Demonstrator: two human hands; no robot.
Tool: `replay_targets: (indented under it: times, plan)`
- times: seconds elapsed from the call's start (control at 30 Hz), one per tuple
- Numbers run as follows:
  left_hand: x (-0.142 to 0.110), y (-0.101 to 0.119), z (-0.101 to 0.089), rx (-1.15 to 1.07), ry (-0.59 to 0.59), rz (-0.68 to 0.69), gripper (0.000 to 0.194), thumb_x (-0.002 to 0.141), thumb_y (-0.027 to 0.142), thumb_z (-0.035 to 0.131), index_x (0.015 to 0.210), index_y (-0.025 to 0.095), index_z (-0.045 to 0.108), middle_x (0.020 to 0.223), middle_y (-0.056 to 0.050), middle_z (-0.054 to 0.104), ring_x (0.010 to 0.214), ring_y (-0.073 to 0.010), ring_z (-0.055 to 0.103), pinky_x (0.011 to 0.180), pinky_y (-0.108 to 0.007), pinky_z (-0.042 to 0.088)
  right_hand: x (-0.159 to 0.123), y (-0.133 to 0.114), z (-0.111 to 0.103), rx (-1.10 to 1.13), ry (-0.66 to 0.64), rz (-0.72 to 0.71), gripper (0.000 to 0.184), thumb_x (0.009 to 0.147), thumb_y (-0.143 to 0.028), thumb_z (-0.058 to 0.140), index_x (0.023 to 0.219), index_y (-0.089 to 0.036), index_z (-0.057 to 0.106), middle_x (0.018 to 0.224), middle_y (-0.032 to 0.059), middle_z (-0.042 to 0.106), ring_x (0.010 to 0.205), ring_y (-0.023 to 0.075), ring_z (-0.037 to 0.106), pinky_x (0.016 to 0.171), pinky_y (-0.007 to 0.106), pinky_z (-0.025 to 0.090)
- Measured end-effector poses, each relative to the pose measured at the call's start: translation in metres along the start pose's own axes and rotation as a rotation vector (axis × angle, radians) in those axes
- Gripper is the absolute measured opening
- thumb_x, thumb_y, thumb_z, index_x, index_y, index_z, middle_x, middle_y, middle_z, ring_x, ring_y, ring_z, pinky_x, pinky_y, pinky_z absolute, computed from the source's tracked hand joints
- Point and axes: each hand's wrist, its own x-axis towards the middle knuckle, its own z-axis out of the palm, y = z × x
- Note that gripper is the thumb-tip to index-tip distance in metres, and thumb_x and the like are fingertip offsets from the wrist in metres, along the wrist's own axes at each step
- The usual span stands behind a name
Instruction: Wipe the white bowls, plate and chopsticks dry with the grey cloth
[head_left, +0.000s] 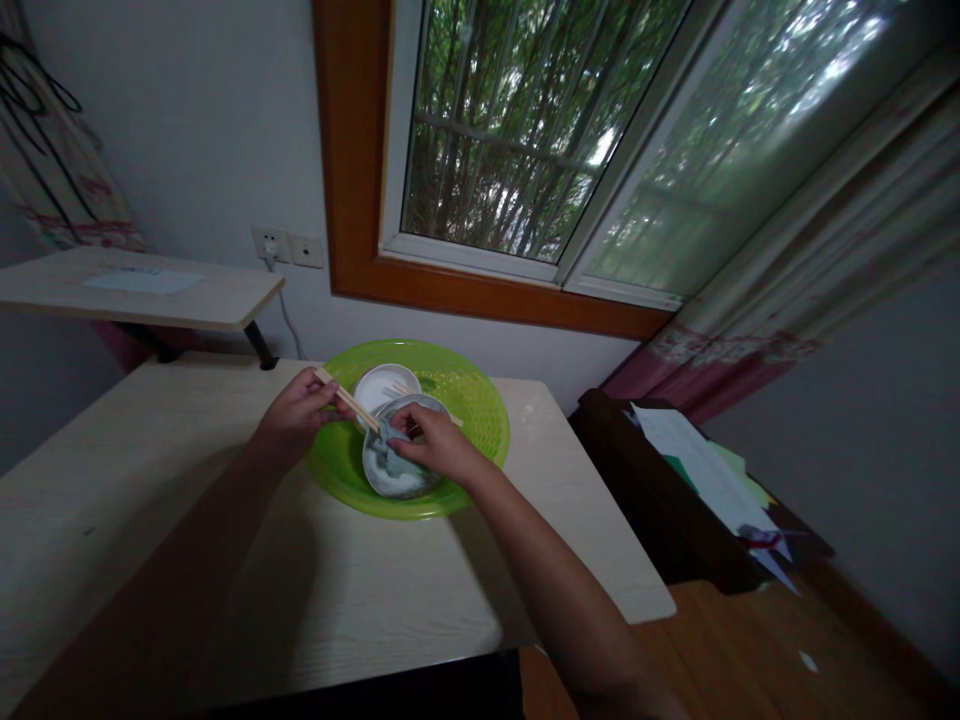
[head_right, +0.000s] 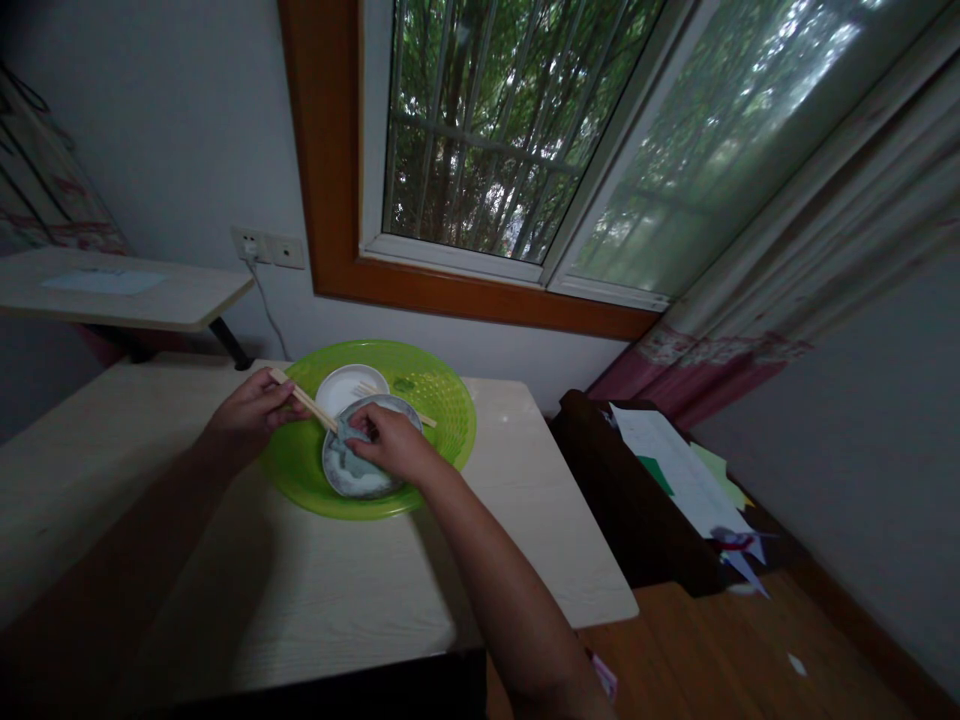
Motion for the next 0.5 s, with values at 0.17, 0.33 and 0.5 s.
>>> replay_targets:
  times: [0.17,0.33,0.5]
  plan:
    - [0.0058,-0.0031,-0.0016,-0.222,0.264,0.101,0.036,0.081,0.026,0.081,0.076,0.02,0.046,0.068,0.006,0.053,0.059,-0.0072,0.054,0.069,-0.026,0.064,-0.0001,0.004,0.0013,-0.016,-0.062,0.048,0.022,0.083,-0.025,0.076,0.098,-0.02,0.061,0.091,0.0011,0.065,0.08,0.0165,0.06,0.075,0.028,0.048]
    - [0.0052,-0.0032,0.002,-0.1,0.186,0.07,0.036,0.076,0.031,0.085,0.078,0.02,0.051,0.067,0.004,0.058,0.06,-0.0105,0.059,0.067,-0.03,0.065,0.0007,0.006,0.0023,0.012,-0.058,0.061,0.025,0.081,-0.023,0.076,0.1,-0.02,0.06,0.093,0.0011,0.065,0.083,0.0163,0.061,0.077,0.028,0.049]
    - [-0.0025,0.0028,0.0076,0.101,-0.083,-0.005,0.037,0.073,0.039,0.086,0.084,0.018,0.059,0.072,-0.002,0.067,0.068,-0.0178,0.069,0.064,-0.03,0.061,0.0037,0.0019,0.0017,0.131,-0.017,0.068,0.026,0.081,-0.026,0.077,0.099,-0.02,0.06,0.093,0.001,0.065,0.083,0.0159,0.062,0.079,0.029,0.051]
